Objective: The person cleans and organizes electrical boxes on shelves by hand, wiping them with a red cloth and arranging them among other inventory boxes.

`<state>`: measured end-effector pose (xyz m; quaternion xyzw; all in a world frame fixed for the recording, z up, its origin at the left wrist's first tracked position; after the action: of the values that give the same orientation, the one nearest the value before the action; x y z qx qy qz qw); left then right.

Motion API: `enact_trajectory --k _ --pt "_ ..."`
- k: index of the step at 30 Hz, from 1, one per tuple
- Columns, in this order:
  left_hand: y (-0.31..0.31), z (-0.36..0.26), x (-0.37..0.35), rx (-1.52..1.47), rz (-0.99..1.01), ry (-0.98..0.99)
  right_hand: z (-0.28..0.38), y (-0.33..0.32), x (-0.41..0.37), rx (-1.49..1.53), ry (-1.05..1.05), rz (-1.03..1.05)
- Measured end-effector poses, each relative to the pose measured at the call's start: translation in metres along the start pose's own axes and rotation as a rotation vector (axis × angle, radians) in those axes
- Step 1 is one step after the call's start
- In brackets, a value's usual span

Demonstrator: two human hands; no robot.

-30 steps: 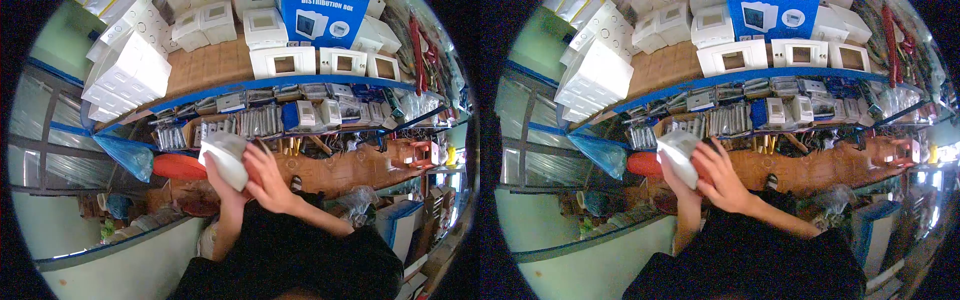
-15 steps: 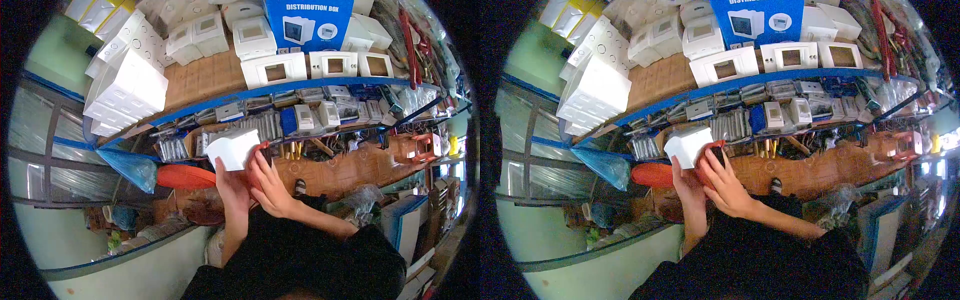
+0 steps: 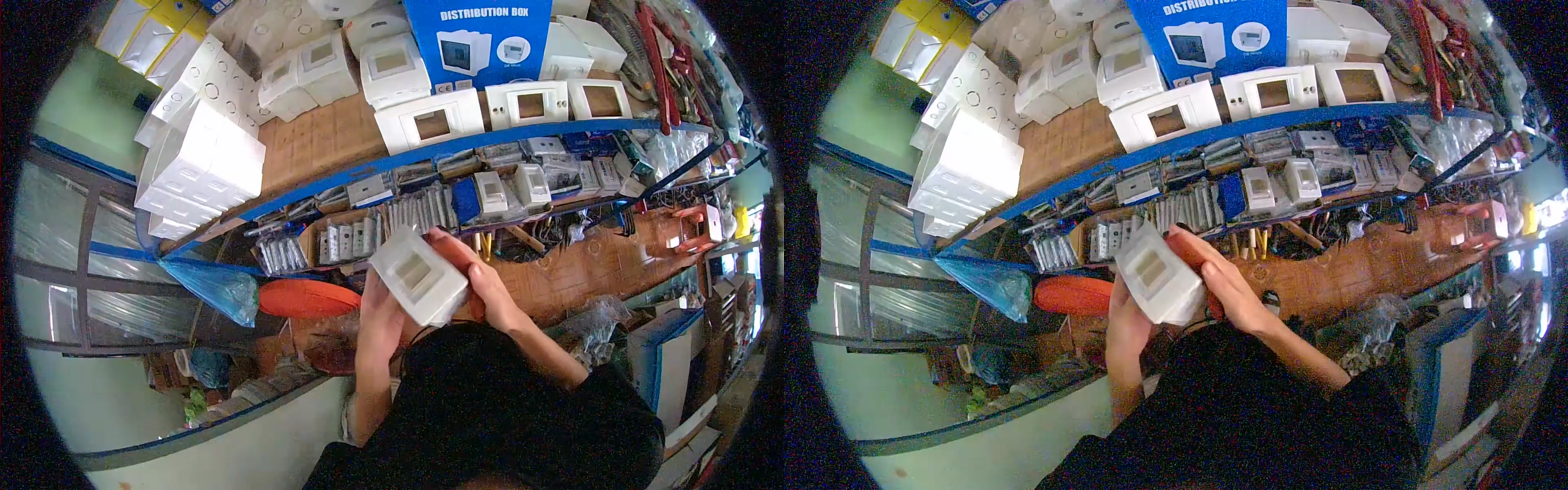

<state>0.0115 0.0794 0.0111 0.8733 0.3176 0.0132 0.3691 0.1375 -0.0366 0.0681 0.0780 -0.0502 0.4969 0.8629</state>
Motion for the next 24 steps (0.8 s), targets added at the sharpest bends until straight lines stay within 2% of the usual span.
enact_trajectory --k 2,3,6,7,8,10,11,12,14,18,20,21,24 --pt "0.006 -0.001 -0.005 -0.137 -0.003 -0.127 0.006 0.003 -0.002 -0.232 -0.195 0.112" --pt "0.007 -0.001 -0.010 -0.412 0.034 -0.138 0.008 0.008 -0.004 -0.267 -0.195 0.191" --pt "0.004 0.009 -0.011 -0.501 -0.054 -0.214 0.016 0.037 -0.017 -0.693 -0.397 0.338" --pt "0.002 0.006 -0.009 -0.257 -0.228 -0.112 0.014 0.048 -0.025 -0.769 -0.408 0.359" --pt "0.008 0.004 -0.005 -0.284 -0.149 -0.102 0.012 0.048 -0.023 -0.770 -0.378 0.326" --pt "0.004 0.008 -0.003 -0.184 -0.206 0.044 0.003 0.047 -0.014 -0.783 -0.325 0.250" --pt "0.005 0.011 -0.002 -0.069 -0.098 0.125 0.000 0.039 -0.004 -0.701 -0.325 0.120" --pt "0.002 0.018 -0.010 0.083 -0.106 0.030 -0.002 0.028 0.007 -0.635 -0.277 -0.018" --pt "0.020 0.012 -0.013 0.170 -0.049 0.103 -0.006 0.014 0.023 -0.310 -0.070 -0.017" --pt "0.004 -0.003 -0.004 -0.054 -0.075 0.206 -0.013 0.031 0.005 -0.353 -0.139 -0.045" --pt "-0.037 0.006 0.002 -0.196 -0.230 0.201 -0.013 0.040 -0.009 -0.456 -0.200 0.046" --pt "-0.029 -0.001 -0.001 -0.182 -0.336 0.184 -0.014 0.045 -0.015 -0.490 -0.199 0.132" --pt "-0.019 -0.007 0.003 -0.110 -0.352 0.213 -0.014 0.047 -0.021 -0.664 -0.256 0.203"
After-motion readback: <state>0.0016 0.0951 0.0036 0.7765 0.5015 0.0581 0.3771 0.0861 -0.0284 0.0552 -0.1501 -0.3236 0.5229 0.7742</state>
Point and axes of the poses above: each hand's wrist, its own x-axis towards the middle knuckle, its own y-axis out of the palm, z = x × y, the point moved 8 cm from there along x, towards the middle knuckle, and after that the axes turned 9 degrees about -x, right-handed, at the moved point
